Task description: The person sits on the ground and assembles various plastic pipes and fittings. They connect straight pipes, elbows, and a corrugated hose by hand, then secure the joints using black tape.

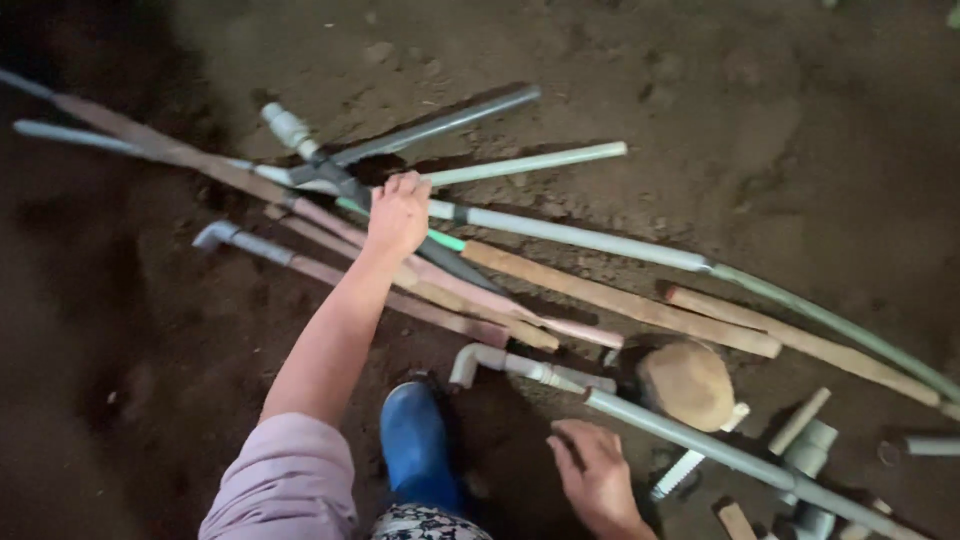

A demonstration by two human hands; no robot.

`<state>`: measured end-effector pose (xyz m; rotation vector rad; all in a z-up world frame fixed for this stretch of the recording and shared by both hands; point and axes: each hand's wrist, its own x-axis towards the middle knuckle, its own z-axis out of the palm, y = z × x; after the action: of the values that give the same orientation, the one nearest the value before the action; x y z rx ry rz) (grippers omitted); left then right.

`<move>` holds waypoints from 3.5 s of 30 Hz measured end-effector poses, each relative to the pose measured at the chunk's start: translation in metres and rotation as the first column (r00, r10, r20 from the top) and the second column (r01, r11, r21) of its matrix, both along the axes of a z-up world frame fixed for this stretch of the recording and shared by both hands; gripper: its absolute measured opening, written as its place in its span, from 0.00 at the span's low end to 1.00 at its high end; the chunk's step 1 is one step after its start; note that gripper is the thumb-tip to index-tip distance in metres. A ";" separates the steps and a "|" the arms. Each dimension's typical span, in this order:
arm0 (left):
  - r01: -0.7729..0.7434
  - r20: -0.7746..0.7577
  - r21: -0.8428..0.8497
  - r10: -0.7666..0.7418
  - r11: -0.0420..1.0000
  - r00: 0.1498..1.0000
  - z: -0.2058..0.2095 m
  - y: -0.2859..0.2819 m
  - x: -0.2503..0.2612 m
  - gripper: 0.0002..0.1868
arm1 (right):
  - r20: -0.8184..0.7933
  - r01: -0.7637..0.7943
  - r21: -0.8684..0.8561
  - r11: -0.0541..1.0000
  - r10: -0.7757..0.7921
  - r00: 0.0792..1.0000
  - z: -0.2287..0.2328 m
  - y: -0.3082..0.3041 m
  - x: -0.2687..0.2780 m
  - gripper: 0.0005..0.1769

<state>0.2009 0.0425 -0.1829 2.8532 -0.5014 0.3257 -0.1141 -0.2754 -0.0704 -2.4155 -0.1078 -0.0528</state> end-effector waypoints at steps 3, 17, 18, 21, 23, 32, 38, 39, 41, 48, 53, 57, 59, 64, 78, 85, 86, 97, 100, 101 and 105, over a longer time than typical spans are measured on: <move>-0.172 -0.418 0.118 0.206 0.978 0.885 0.018 -0.029 0.023 0.18 | -0.062 0.014 0.026 1.000 -0.012 0.998 -0.003 -0.005 -0.009 0.11; -0.001 -0.486 0.394 0.210 0.919 0.848 0.030 -0.056 0.021 0.17 | -0.201 -0.067 0.096 0.993 0.085 0.976 -0.026 -0.011 -0.028 0.12; 0.000 -0.473 0.394 0.203 0.919 0.857 0.041 -0.059 0.015 0.17 | -0.186 -0.060 0.095 0.994 0.077 0.980 -0.022 -0.010 -0.026 0.12; 0.008 -0.609 0.267 0.163 0.964 0.776 0.097 -0.078 -0.017 0.11 | -0.139 -0.074 0.136 0.988 0.093 0.986 -0.007 -0.010 -0.026 0.10; -0.167 -0.853 0.047 0.127 0.985 0.507 0.167 -0.100 -0.045 0.15 | -0.075 -0.119 0.129 0.985 0.129 0.989 0.002 -0.012 -0.024 0.14; -0.599 -0.787 -0.616 -0.399 0.511 0.469 0.285 -0.125 -0.156 0.10 | -0.592 0.491 0.555 0.671 -0.096 0.800 0.102 -0.002 0.003 0.23; -0.404 -0.715 -0.691 -0.484 0.599 0.505 0.335 -0.186 -0.204 0.24 | -0.339 0.340 0.918 0.205 -0.042 0.940 0.169 -0.017 0.013 0.22; -0.409 -0.712 -0.694 -0.482 0.592 0.510 0.312 -0.207 -0.213 0.24 | -0.338 0.337 0.917 0.212 -0.034 0.941 0.173 -0.023 0.015 0.22; -0.340 -0.654 -0.752 -0.575 0.564 0.492 0.268 -0.249 -0.228 0.27 | -0.431 0.510 0.828 0.235 -0.316 0.845 0.182 -0.032 0.020 0.28; -0.258 -0.683 -0.711 -0.554 0.655 0.475 0.277 -0.243 -0.274 0.33 | -0.474 0.605 0.689 0.398 -0.383 0.793 0.140 -0.088 0.017 0.16; -0.716 -0.745 -0.634 -0.477 0.291 0.466 0.203 -0.234 -0.268 0.47 | -0.457 0.439 0.237 0.867 -0.299 0.838 0.170 -0.044 0.000 0.17; -0.836 -0.721 -0.548 -0.525 0.032 0.453 0.163 -0.224 -0.274 0.34 | -0.420 0.251 0.040 0.967 -0.211 0.883 0.061 -0.049 0.000 0.16; -0.851 -0.737 -0.525 -0.498 -0.004 0.457 0.117 -0.212 -0.262 0.30 | -0.529 0.235 0.106 0.966 -0.146 0.836 0.089 -0.030 -0.003 0.30; -0.875 -0.824 -0.406 -0.308 -0.265 0.476 0.014 -0.183 -0.237 0.31 | -0.724 0.846 0.332 0.417 -0.463 0.512 0.007 -0.054 -0.009 0.34; -0.762 -0.876 -0.319 -0.132 -0.564 0.464 -0.008 -0.163 -0.236 0.38 | -0.889 0.852 0.458 -0.255 -0.157 0.430 -0.076 -0.078 0.003 0.36; -0.753 -0.877 -0.316 -0.125 -0.577 0.464 0.020 -0.166 -0.244 0.35 | -0.870 0.804 0.491 -0.335 -0.159 0.466 -0.061 -0.081 0.005 0.25; -0.739 -0.867 -0.295 -0.156 -0.605 0.473 0.038 -0.167 -0.246 0.38 | -0.868 0.798 0.495 -0.345 -0.159 0.470 -0.050 -0.079 0.004 0.23; -0.765 -0.846 -0.317 -0.198 -0.561 0.496 -0.015 -0.181 -0.239 0.29 | -0.855 0.784 0.516 -0.345 -0.162 0.492 -0.036 -0.075 0.001 0.21; -0.778 -0.860 -0.364 -0.136 -0.512 0.492 -0.012 -0.181 -0.241 0.26 | -0.857 0.789 0.515 -0.335 -0.176 0.485 -0.032 -0.071 -0.001 0.20; -0.786 -0.865 -0.389 -0.104 -0.480 0.491 -0.010 -0.182 -0.240 0.27 | -0.857 0.783 0.515 -0.349 -0.185 0.481 -0.032 -0.071 0.000 0.20; -0.791 -0.864 -0.407 -0.087 -0.457 0.495 -0.032 -0.194 -0.237 0.23 | -0.855 0.786 0.519 -0.336 -0.185 0.485 -0.023 -0.070 -0.001 0.20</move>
<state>-0.0356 -0.1516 -0.2149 0.9428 0.9496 -0.1347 -0.1149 -0.3449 -0.0934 -0.5975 1.0570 0.0137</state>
